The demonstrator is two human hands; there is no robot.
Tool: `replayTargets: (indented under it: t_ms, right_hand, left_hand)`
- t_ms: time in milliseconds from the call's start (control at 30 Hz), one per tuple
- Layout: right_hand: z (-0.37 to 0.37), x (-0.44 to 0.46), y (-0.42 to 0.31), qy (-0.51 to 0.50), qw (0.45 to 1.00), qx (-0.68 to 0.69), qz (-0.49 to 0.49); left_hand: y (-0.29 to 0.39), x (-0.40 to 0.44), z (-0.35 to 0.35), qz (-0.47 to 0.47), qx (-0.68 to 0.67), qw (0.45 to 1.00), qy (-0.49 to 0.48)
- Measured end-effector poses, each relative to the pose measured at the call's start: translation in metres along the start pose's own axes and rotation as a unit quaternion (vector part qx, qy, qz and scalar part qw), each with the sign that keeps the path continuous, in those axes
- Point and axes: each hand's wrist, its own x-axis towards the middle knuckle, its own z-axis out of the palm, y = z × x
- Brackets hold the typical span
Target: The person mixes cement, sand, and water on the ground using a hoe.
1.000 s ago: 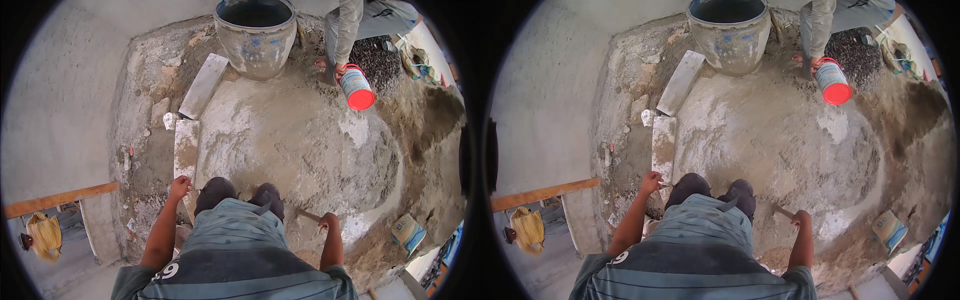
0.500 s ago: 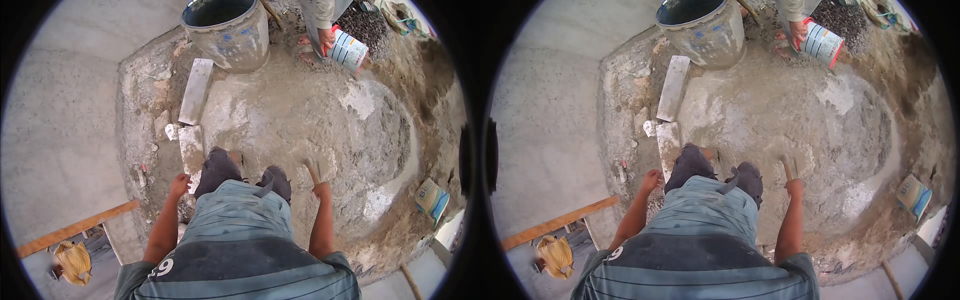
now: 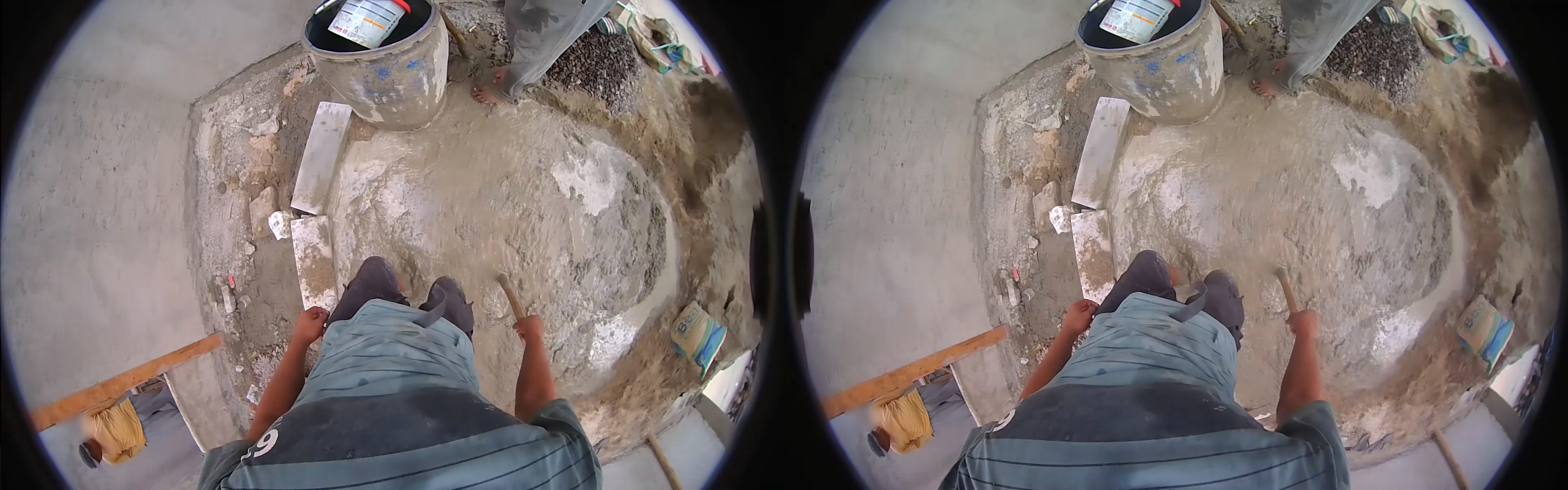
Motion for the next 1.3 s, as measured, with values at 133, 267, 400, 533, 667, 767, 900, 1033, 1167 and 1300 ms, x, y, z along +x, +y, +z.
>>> replayTargets:
  t_ms: [133,267,400,533,667,767,900,1033,1167,1300]
  right_hand:
    - [0.004,-0.028,-0.005,0.000,0.999,0.013,0.039]
    - [0.005,-0.013,-0.022,0.015,0.998,0.017,0.056]
    - [0.010,-0.040,-0.006,0.006,0.997,0.007,0.080]
    - [0.031,-0.027,-0.017,0.028,0.997,-0.007,0.072]
    - [0.033,-0.043,-0.009,0.059,0.996,-0.026,0.058]
    - [0.028,-0.045,-0.013,0.056,0.995,0.005,0.081]
    - [0.038,-0.045,-0.009,0.100,0.990,-0.008,0.101]
    - [0.034,-0.051,-0.006,0.071,0.991,0.004,0.110]
    - [0.023,-0.049,-0.006,0.107,0.988,0.007,0.107]
    - [-0.009,-0.043,-0.022,0.072,0.989,0.024,0.123]
  left_hand:
    - [-0.024,0.030,-0.025,0.016,0.116,0.992,-0.055]
    - [0.023,0.059,-0.057,-0.081,0.000,0.996,-0.022]
    - [0.040,0.078,-0.075,-0.032,-0.029,0.999,0.013]
    - [0.081,0.078,-0.067,0.006,-0.016,1.000,-0.004]
    - [0.076,0.089,-0.060,0.012,0.006,0.998,-0.058]
    - [0.056,0.095,-0.060,-0.019,-0.008,0.998,-0.064]
    - [0.046,0.099,-0.065,-0.061,0.023,0.994,-0.084]
    - [0.061,0.108,-0.060,-0.046,0.082,0.988,-0.119]
    - [0.092,0.115,-0.039,-0.020,0.068,0.990,-0.125]
    - [0.131,0.106,-0.010,0.017,0.103,0.983,-0.149]
